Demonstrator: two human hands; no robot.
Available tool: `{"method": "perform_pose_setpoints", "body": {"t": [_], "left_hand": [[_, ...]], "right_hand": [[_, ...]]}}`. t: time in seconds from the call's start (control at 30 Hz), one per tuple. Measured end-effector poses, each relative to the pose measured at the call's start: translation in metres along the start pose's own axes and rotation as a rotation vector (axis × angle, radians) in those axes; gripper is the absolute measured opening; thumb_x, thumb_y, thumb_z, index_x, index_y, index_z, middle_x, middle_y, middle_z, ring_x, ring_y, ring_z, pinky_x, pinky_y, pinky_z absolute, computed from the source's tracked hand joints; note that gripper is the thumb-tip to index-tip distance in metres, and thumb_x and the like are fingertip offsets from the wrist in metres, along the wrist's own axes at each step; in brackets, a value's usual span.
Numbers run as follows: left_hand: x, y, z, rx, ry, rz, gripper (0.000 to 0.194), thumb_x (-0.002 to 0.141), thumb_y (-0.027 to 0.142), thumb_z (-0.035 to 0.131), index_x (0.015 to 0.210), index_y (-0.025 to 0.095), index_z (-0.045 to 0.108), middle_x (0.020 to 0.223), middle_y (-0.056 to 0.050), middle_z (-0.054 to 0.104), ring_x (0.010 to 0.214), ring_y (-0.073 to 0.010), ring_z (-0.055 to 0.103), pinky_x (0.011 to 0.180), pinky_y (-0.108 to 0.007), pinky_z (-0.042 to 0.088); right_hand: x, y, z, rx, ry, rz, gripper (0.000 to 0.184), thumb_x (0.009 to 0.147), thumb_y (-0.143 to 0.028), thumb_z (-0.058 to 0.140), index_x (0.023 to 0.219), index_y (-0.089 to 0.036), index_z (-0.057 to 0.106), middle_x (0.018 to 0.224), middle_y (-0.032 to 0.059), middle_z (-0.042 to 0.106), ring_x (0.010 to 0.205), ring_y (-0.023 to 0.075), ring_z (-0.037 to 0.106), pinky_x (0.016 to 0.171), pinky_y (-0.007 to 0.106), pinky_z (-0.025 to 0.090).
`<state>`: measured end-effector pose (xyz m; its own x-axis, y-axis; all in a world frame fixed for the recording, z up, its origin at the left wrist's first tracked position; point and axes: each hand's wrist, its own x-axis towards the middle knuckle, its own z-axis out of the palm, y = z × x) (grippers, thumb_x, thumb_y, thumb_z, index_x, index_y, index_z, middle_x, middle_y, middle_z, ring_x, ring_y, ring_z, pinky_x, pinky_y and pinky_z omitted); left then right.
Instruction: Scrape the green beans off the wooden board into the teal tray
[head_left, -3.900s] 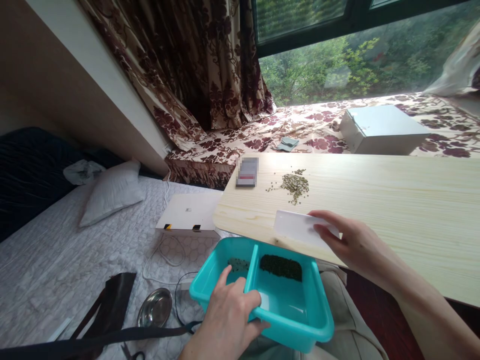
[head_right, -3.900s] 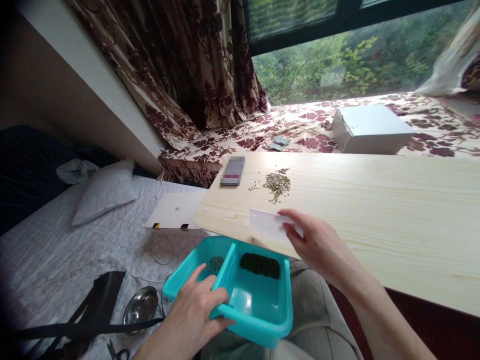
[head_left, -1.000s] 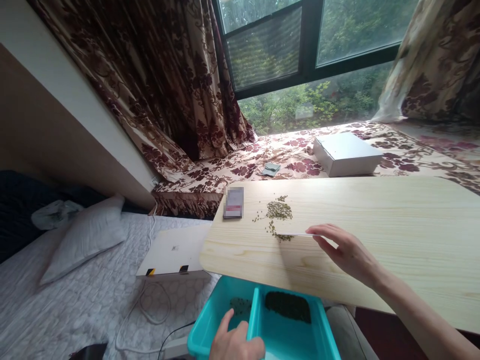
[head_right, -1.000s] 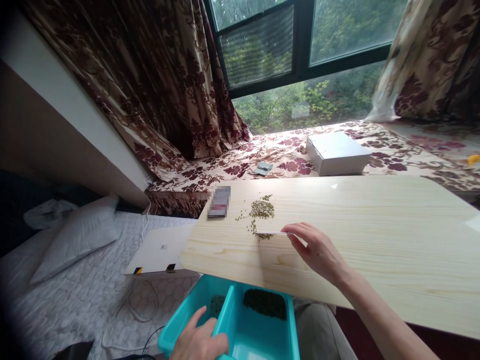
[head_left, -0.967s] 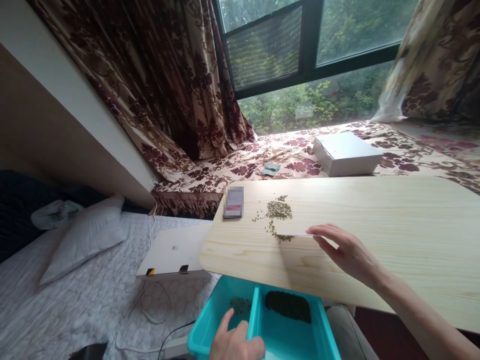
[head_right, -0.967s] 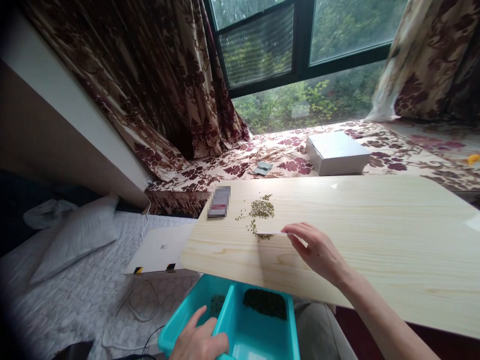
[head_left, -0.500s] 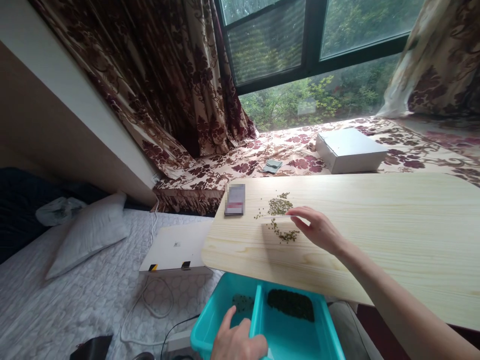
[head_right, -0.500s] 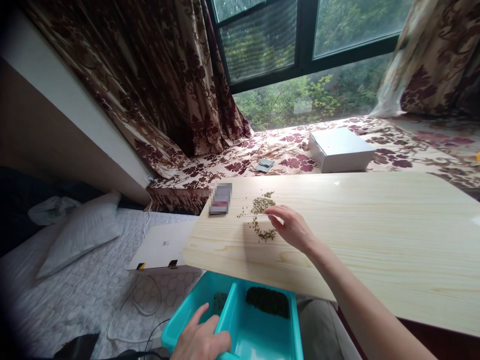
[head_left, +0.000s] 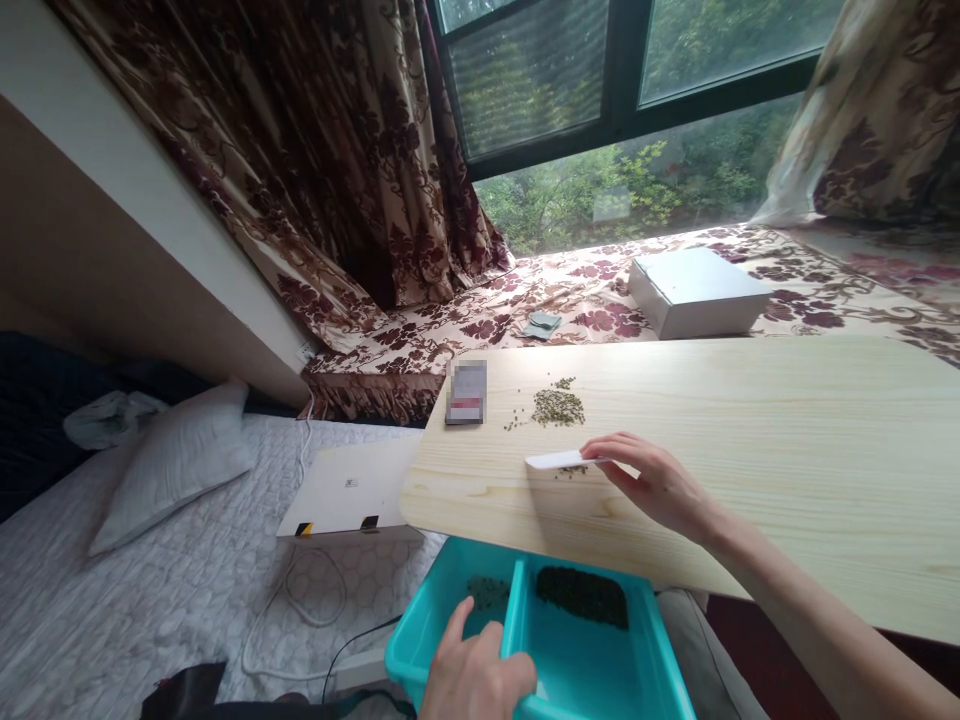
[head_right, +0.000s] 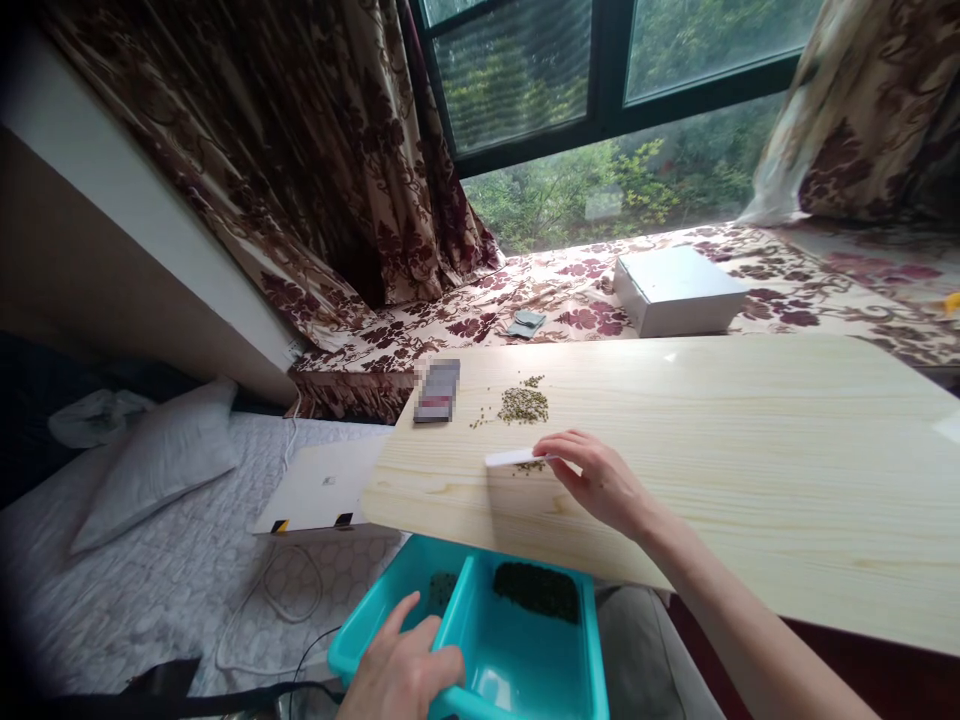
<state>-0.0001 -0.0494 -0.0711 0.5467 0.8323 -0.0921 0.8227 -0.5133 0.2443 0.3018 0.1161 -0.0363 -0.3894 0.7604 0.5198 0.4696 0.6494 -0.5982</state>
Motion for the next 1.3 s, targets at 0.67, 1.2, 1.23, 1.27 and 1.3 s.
{"method": "perform_pose_setpoints", "body": {"t": [0.67, 1.2, 1.23, 1.27, 1.3], "left_hand": [[0.012, 0.022, -0.004, 0.004, -0.113, -0.14, 0.038, 0.065, 0.056, 0.091, 0.073, 0.025, 0.072, 0.071, 0.003, 0.06, 0.073, -0.0213, 0.064, 0.11, -0.059, 0.04], [0.025, 0.044, -0.039, -0.027, -0.256, -0.146, 0.033, 0.074, 0.052, 0.09, 0.08, 0.024, 0.074, 0.079, -0.001, 0.067, 0.086, -0.0233, 0.069, 0.114, -0.056, 0.037], [0.025, 0.044, -0.039, -0.026, -0.259, -0.148, 0.033, 0.074, 0.051, 0.09, 0.08, 0.023, 0.074, 0.079, -0.001, 0.067, 0.086, -0.0233, 0.069, 0.114, -0.056, 0.037], [0.024, 0.044, -0.04, -0.027, -0.258, -0.15, 0.033, 0.074, 0.051, 0.09, 0.08, 0.023, 0.074, 0.079, -0.001, 0.067, 0.086, -0.0232, 0.069, 0.114, -0.056, 0.037], [0.024, 0.044, -0.04, -0.028, -0.255, -0.151, 0.032, 0.075, 0.051, 0.09, 0.079, 0.023, 0.073, 0.079, -0.001, 0.067, 0.086, -0.0232, 0.069, 0.114, -0.056, 0.037]], "right_hand": [[-0.03, -0.023, -0.026, 0.024, 0.077, 0.048, 0.023, 0.099, -0.029, 0.05, 0.1, -0.028, 0.074, 0.099, 0.0084, 0.079, 0.091, 0.0225, 0.074, 0.08, 0.037, 0.062], [-0.05, -0.039, -0.04, -0.124, 0.101, 0.113, 0.022, 0.098, -0.026, 0.05, 0.102, -0.029, 0.071, 0.095, 0.0071, 0.079, 0.087, 0.0233, 0.074, 0.076, 0.035, 0.061], [-0.05, -0.04, -0.041, -0.124, 0.088, 0.111, 0.022, 0.098, -0.026, 0.05, 0.102, -0.029, 0.071, 0.094, 0.0067, 0.079, 0.086, 0.0229, 0.074, 0.075, 0.034, 0.061], [-0.051, -0.04, -0.042, -0.122, 0.076, 0.106, 0.022, 0.098, -0.025, 0.05, 0.103, -0.029, 0.071, 0.094, 0.0062, 0.079, 0.085, 0.0223, 0.074, 0.074, 0.033, 0.061], [-0.051, -0.041, -0.042, -0.118, 0.067, 0.096, 0.021, 0.098, -0.025, 0.051, 0.103, -0.029, 0.071, 0.094, 0.0058, 0.079, 0.084, 0.0217, 0.074, 0.072, 0.032, 0.061]]}}
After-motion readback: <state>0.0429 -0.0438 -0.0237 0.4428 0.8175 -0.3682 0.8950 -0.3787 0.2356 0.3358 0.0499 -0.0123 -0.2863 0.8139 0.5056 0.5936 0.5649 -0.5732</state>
